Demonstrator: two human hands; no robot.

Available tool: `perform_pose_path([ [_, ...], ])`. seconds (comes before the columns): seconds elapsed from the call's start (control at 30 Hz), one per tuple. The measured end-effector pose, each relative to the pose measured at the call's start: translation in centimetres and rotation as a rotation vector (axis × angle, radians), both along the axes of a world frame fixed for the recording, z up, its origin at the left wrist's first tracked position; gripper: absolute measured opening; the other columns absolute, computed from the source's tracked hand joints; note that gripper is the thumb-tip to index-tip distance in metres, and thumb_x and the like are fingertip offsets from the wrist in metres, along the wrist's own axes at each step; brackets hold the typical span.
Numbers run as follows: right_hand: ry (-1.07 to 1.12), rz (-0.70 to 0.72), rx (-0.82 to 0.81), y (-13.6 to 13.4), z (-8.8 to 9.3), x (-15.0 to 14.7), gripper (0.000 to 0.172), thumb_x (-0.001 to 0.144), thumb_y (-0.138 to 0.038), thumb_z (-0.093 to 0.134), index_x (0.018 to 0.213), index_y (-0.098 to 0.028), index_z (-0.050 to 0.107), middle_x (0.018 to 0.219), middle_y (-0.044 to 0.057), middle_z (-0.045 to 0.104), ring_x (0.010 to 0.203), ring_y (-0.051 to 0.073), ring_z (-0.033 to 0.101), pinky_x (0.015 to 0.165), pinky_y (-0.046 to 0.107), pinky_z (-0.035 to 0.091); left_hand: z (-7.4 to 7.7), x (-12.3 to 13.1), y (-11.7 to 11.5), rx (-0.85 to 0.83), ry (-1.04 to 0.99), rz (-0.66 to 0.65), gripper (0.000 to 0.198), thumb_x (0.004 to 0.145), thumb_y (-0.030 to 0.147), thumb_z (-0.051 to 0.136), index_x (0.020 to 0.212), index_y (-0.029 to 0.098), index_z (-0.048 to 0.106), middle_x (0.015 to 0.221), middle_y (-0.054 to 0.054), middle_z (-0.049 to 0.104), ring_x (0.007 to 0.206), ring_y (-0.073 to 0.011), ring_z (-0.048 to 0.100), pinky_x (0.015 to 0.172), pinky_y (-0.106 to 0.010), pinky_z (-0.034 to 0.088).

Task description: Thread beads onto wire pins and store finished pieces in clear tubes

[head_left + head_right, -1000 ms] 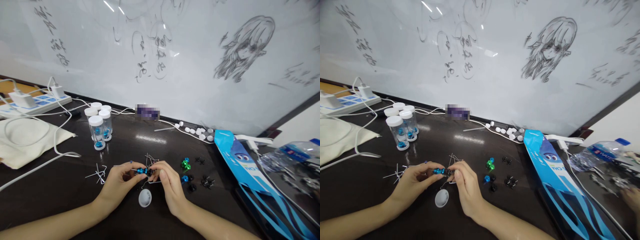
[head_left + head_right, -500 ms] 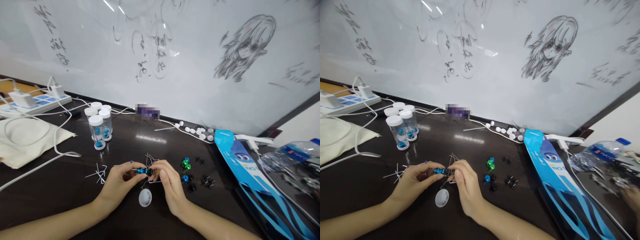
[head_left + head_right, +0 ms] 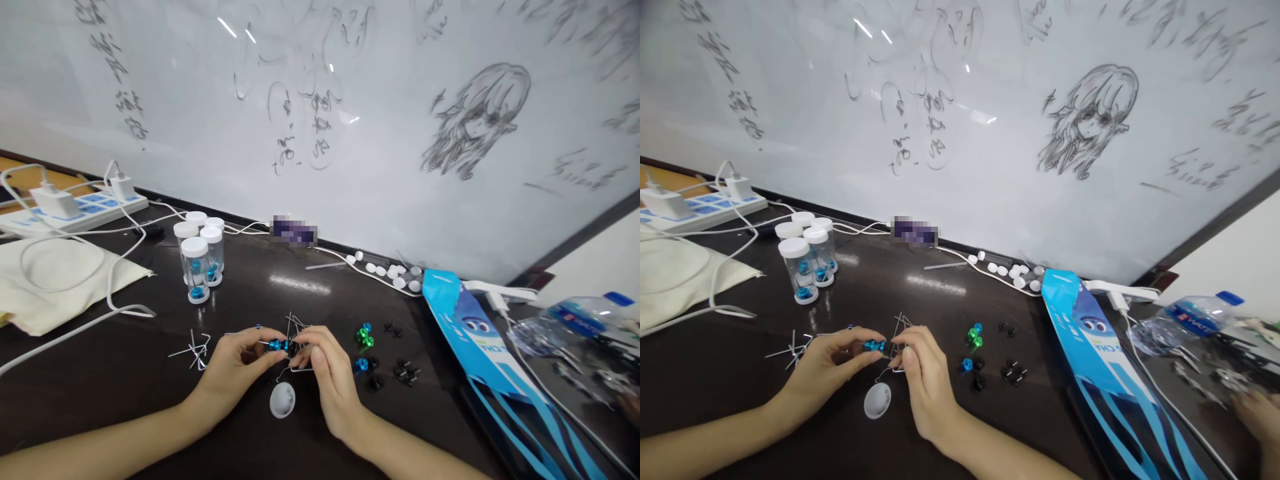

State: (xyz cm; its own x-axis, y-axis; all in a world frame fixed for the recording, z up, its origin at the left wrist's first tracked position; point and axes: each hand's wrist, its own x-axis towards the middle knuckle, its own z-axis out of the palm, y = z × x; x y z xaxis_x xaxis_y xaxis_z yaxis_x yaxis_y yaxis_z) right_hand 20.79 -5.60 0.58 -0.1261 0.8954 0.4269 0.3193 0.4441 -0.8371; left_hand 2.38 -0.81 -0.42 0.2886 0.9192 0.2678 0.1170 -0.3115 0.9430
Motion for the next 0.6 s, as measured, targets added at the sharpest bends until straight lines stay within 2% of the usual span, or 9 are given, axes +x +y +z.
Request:
perform_pose_path([
  [0.23,0.014,-0.011,-0.001,-0.08,0.21,-0.17,0.031,0.103,-0.036,0.034,0.113,-0.021,0.059,0.096,0.006,0.058,0.077,0.017,0.063,0.073,0.032,0.052,0.2,0.25,-0.11,0.009,-0.021,0.014,0.012,0.075,0.027,0.073,0.085,0.022,0.077,0.06,0.003,0.064,0.05,-0.0116,0.049,0.05,-0.021,0.041],
  [0.37,0.018,-0.005,0.014,-0.03,0.08,-0.21,0.034,0.103,-0.038,0.033,0.106,-0.021,0.062,0.1,0.007,0.057,0.076,0.017,0.063,0.071,0.031,0.052,0.23,0.28,-0.12,0.01,-0.04,-0.01,0.012,0.076,0.028,0.072,0.085,0.021,0.076,0.061,0.002,0.064,0.051,-0.0117,0.05,0.049,-0.021,0.04],
  [0.5,0.024,-0.013,0.003,-0.02,0.04,-0.18,0.031,0.103,-0.037,0.034,0.112,-0.022,0.06,0.095,0.005,0.057,0.076,0.017,0.063,0.073,0.032,0.052,0.24,0.31,-0.12,-0.003,-0.051,-0.003,0.012,0.075,0.027,0.073,0.084,0.021,0.076,0.062,0.002,0.065,0.051,-0.0117,0.05,0.05,-0.021,0.041],
  [0.6,0.013,-0.005,-0.001,-0.05,0.07,-0.13,0.032,0.103,-0.036,0.034,0.11,-0.022,0.062,0.1,0.006,0.057,0.077,0.016,0.063,0.073,0.031,0.051,0.2,0.35,-0.08,-0.011,-0.057,-0.004,0.012,0.075,0.028,0.073,0.084,0.021,0.077,0.062,0.002,0.064,0.051,-0.0112,0.048,0.05,-0.021,0.039],
])
